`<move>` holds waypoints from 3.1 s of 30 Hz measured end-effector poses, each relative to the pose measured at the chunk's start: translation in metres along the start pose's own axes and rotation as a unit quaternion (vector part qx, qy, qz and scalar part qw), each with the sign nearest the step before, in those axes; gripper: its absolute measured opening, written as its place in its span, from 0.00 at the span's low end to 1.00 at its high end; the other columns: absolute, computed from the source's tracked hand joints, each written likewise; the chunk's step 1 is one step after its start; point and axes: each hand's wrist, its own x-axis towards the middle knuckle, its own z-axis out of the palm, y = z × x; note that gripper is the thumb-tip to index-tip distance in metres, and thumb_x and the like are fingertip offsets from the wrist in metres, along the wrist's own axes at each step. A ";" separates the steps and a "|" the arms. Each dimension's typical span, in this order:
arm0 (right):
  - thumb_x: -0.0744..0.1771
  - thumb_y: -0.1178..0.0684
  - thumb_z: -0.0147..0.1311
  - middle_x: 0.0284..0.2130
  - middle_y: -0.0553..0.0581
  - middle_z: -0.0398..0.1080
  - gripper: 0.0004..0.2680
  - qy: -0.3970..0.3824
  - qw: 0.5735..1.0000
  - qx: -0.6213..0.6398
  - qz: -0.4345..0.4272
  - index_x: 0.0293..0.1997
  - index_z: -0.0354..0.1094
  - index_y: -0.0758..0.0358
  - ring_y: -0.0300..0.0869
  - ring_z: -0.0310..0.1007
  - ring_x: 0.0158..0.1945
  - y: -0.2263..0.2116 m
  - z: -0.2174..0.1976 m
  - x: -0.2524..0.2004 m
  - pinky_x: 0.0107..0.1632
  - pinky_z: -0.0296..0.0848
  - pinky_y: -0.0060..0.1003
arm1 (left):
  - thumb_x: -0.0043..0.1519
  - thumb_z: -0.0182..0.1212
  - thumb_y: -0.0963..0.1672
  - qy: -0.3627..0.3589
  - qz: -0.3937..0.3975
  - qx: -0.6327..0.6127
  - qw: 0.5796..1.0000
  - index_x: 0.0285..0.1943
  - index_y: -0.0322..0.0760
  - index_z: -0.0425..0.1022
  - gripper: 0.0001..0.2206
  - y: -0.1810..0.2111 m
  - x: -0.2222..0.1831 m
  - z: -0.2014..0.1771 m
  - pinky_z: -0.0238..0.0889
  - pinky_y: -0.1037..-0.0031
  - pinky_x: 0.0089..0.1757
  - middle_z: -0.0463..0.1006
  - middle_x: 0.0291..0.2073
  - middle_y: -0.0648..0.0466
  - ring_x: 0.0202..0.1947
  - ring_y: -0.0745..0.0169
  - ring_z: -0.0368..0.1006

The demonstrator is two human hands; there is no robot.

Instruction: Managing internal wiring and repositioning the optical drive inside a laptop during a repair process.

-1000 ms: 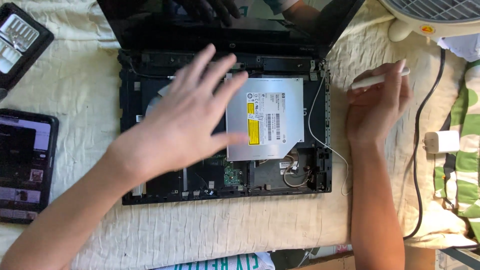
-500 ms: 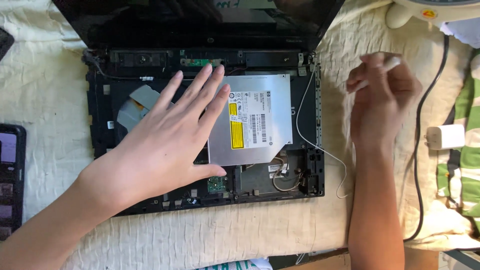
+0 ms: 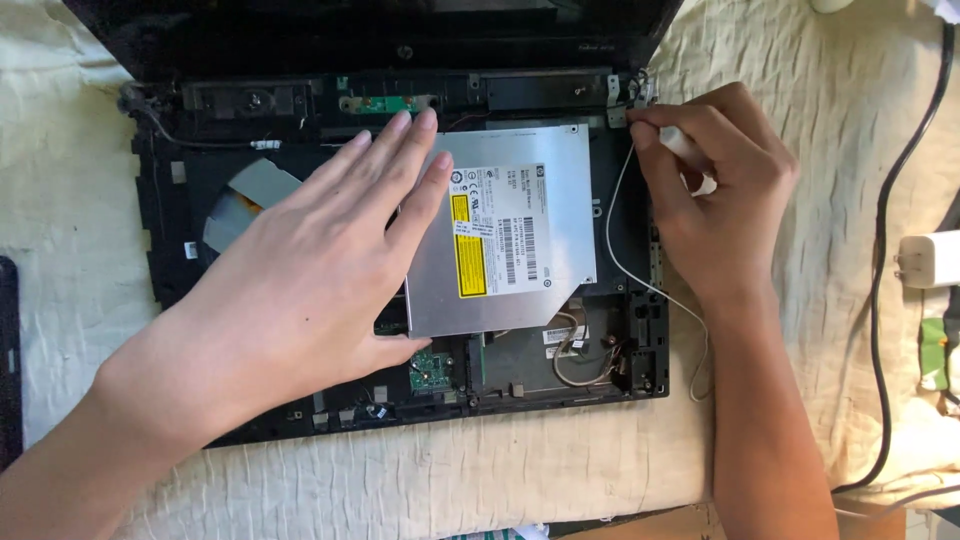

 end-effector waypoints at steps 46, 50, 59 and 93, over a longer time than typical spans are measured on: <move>0.66 0.57 0.59 0.45 0.65 0.66 0.12 -0.049 0.974 -0.039 -0.216 0.54 0.72 0.67 0.50 0.68 0.42 -0.015 -0.001 -0.007 0.37 0.69 0.38 | 0.60 0.70 0.40 0.079 0.127 -0.174 0.973 0.41 0.34 0.68 0.11 -0.009 -0.010 -0.056 0.73 0.73 0.23 0.81 0.43 0.39 0.30 0.60 0.78; 0.69 0.65 0.61 0.45 0.61 0.73 0.06 -0.026 0.959 -0.067 -0.274 0.50 0.72 0.67 0.44 0.68 0.33 -0.023 0.002 -0.010 0.30 0.64 0.32 | 0.58 0.74 0.43 0.067 0.106 -0.181 0.976 0.45 0.34 0.69 0.16 -0.010 -0.010 -0.053 0.76 0.70 0.27 0.81 0.47 0.40 0.34 0.59 0.79; 0.71 0.61 0.43 0.36 0.69 0.76 0.11 0.040 0.957 -0.003 -0.287 0.41 0.76 0.76 0.49 0.79 0.34 -0.035 -0.001 -0.003 0.34 0.74 0.33 | 0.36 0.90 0.52 -0.171 -0.234 -0.159 0.944 0.73 0.45 0.56 0.55 -0.044 -0.054 -0.082 0.66 0.54 0.52 0.64 0.65 0.55 0.63 0.53 0.62; 0.69 0.65 0.44 0.38 0.70 0.77 0.10 0.032 0.972 0.022 -0.233 0.41 0.76 0.75 0.52 0.80 0.36 -0.021 0.001 -0.012 0.36 0.75 0.36 | 0.57 0.60 0.40 -0.293 -0.316 -0.173 0.886 0.68 0.55 0.55 0.30 -0.037 -0.051 -0.108 0.71 0.53 0.38 0.78 0.43 0.58 0.40 0.49 0.79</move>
